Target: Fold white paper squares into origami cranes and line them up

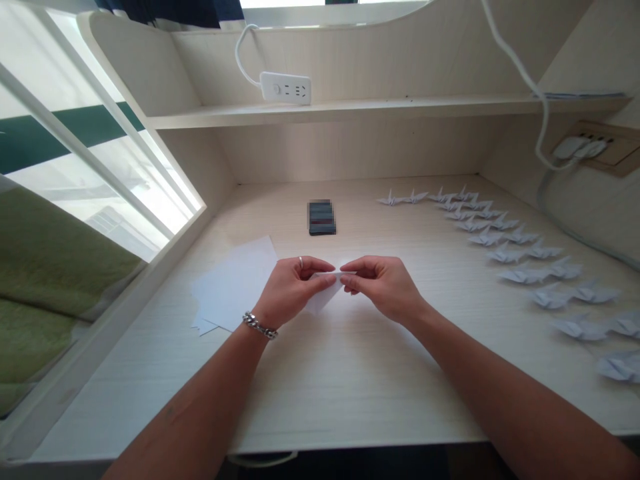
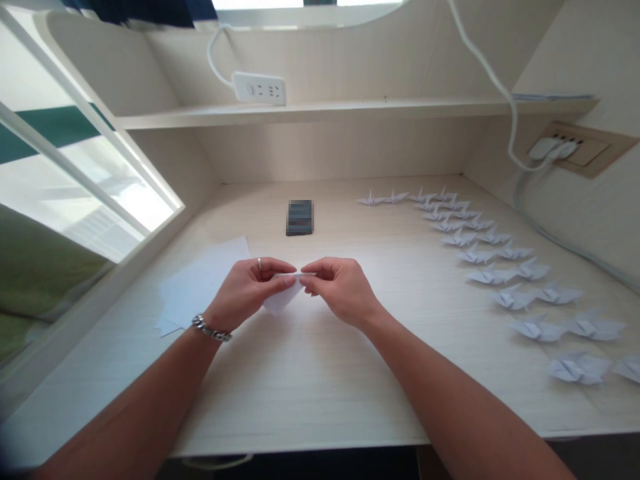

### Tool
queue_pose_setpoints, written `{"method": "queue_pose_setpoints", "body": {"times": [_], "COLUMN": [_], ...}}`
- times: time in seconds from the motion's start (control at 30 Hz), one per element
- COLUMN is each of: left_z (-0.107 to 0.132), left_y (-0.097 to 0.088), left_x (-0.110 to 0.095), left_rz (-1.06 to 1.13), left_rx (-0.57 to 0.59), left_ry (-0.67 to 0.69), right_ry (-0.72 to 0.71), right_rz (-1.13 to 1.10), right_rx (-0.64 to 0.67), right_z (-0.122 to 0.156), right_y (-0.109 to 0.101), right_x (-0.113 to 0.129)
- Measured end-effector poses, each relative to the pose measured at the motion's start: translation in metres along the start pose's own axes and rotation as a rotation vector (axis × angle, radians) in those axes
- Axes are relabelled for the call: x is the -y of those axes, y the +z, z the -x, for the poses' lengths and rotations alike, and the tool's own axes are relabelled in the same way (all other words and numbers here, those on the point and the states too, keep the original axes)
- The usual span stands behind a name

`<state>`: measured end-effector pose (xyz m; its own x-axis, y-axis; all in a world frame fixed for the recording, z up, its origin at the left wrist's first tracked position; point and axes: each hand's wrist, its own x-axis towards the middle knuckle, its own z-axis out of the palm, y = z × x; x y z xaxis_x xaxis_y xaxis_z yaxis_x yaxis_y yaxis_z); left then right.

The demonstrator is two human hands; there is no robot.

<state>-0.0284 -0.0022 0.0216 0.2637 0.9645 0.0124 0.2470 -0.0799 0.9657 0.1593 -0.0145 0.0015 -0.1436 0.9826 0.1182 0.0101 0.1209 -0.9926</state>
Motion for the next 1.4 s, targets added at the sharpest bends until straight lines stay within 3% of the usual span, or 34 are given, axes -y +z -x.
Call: {"method": "queue_pose_setpoints", "body": {"times": [0.63, 0.9, 1.2, 1.4], "left_z": [0.0, -0.001, 0.001, 0.001], "left_y": [-0.001, -0.005, -0.002, -0.001], "left_x": [-0.006, -0.007, -0.009, -0.008], "left_rz": [-0.113, -0.101, -0.124, -0.145], "left_rx": [-0.01, -0.038, 0.029, 0.049], "left_ry": [-0.003, -0.036, -0.061, -0.062], "right_ry": [-0.023, 0.079, -0.034, 0.029], "right_rz": [-0.085, -0.184, 0.049, 0.031], "right_rx": [-0.035, -0.011, 0.076, 0.098], "right_z": [0.0, -0.004, -0.002, -0.002], "right_y": [0.002, -0.007, 0.001, 0.002], "right_x": [0.001, 0.009, -0.003, -0.002]}}
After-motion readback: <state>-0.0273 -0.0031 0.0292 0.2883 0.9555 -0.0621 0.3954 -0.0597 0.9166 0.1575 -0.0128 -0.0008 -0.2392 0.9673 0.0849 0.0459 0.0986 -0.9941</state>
